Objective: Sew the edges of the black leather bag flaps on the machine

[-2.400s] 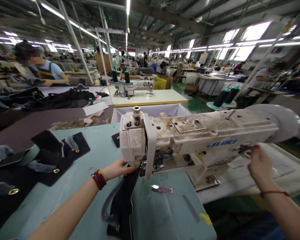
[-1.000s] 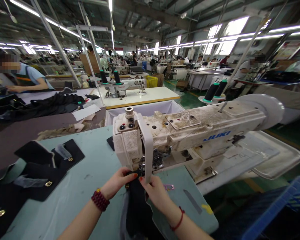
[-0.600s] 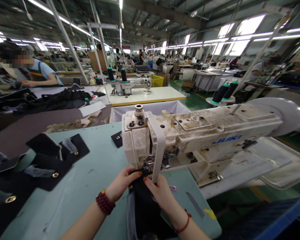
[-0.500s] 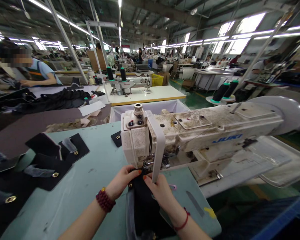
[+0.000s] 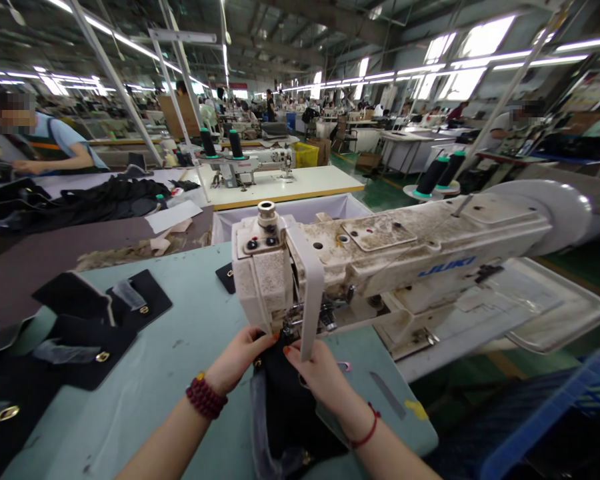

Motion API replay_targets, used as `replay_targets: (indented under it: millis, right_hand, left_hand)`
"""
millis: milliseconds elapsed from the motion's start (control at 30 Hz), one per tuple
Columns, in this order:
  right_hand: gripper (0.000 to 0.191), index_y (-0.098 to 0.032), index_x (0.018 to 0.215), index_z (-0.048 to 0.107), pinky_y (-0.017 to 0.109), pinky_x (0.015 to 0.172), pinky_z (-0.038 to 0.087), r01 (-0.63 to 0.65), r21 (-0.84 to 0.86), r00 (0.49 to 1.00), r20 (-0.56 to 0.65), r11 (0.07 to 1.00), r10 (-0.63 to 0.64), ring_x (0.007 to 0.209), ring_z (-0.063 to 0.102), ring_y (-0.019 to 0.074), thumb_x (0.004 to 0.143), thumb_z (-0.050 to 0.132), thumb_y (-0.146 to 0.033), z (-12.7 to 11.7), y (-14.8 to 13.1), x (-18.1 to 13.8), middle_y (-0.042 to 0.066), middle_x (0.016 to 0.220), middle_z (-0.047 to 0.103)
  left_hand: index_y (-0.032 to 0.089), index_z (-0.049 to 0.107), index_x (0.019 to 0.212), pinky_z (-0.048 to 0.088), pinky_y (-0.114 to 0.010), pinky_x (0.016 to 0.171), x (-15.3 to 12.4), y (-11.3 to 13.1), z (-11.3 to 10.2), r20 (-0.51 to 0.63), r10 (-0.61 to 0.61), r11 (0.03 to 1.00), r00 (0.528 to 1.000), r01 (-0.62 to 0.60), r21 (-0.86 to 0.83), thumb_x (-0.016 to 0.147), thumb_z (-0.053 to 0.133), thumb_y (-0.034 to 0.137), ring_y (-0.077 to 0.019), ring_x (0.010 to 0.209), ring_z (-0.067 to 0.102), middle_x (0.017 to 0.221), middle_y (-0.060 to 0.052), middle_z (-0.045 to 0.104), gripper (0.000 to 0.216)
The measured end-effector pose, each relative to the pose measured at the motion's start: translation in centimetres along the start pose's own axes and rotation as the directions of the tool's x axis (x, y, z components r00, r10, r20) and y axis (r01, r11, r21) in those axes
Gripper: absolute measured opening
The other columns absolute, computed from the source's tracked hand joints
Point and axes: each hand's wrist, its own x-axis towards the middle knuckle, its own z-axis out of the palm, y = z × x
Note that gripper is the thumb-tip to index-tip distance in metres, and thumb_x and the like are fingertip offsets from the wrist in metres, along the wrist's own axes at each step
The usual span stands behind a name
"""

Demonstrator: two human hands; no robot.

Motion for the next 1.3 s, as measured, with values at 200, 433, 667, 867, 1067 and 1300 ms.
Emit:
replay_targets:
  millis: [200,433,667,867,1067,1300]
  right_hand:
    - [0.042,-0.015,0.063,0.033,0.020,0.055,0.021,0.064,-0.128,0.989,0.142,0.990,-0.046,0.061,0.030,0.0056,0.092,0.036,-0.045,-1.1,1.8,-3.1,-0.002,0.062,0.031]
    - [0.058,-0.015,0.066,0.039,0.018,0.050,0.030,-0.029,0.026,0.984,0.175,0.999,0.024,0.057,0.039,0.0067,0.086,0.035,-0.069,0.0,4.4,-4.1,-0.001,0.062,0.038]
    - [0.070,-0.013,0.067,0.048,0.020,0.041,0.038,-0.189,0.188,0.966,0.213,0.964,0.148,0.045,0.044,0.0075,0.066,0.048,-0.083,0.8,3.2,-4.2,-0.001,0.056,0.044]
    - [0.064,-0.013,0.065,0.049,0.018,0.038,0.036,-0.188,0.233,0.974,0.170,0.954,0.150,0.041,0.040,0.0054,0.067,0.054,-0.077,0.9,3.2,-4.2,-0.003,0.052,0.042]
    - [0.061,-0.013,0.069,0.050,0.018,0.038,0.037,-0.225,0.328,0.967,0.193,0.917,0.168,0.041,0.042,0.0060,0.070,0.054,-0.073,1.4,3.8,-4.7,-0.002,0.053,0.046]
    - [0.064,-0.013,0.066,0.048,0.017,0.039,0.029,-0.213,0.354,0.974,0.154,0.911,0.168,0.042,0.039,0.0054,0.070,0.053,-0.076,1.8,3.3,-5.2,-0.003,0.050,0.043]
  left_hand:
    - [0.018,0.063,0.109,0.036,-0.051,0.108,-3.5,-6.3,-2.0,-0.400,0.443,0.856,0.802,-0.246,0.455,0.084,0.053,0.043,-0.0289,0.116,0.055,0.115,-0.011,0.064,0.036]
    - [0.019,0.057,0.127,0.041,-0.050,0.106,-7.6,-11.3,0.3,-0.227,0.418,0.829,0.879,-0.268,0.491,0.079,0.061,0.045,-0.0338,0.123,0.053,0.133,-0.017,0.057,0.054]
    - [0.016,0.064,0.114,0.059,-0.042,0.082,-5.9,-5.4,4.1,-0.246,-0.059,0.988,0.967,0.021,-0.155,0.078,0.063,0.054,-0.0313,0.089,0.072,0.092,-0.013,0.076,0.053]
    - [0.013,0.061,0.104,0.060,-0.039,0.052,-5.9,-4.2,5.9,-0.208,-0.330,0.882,0.921,0.222,-0.415,0.063,0.080,0.041,-0.0290,0.055,0.071,0.068,-0.009,0.075,0.053]
    - [0.017,0.067,0.096,0.060,-0.042,0.080,-6.4,-3.3,5.0,-0.229,-0.218,0.928,0.949,0.129,-0.348,0.065,0.078,0.040,-0.0296,0.081,0.074,0.087,-0.009,0.077,0.040]
    - [0.018,0.070,0.097,0.058,-0.047,0.086,-6.5,-3.7,4.8,-0.176,-0.247,0.939,0.953,0.190,-0.287,0.073,0.070,0.044,-0.0330,0.093,0.071,0.089,-0.010,0.077,0.035]
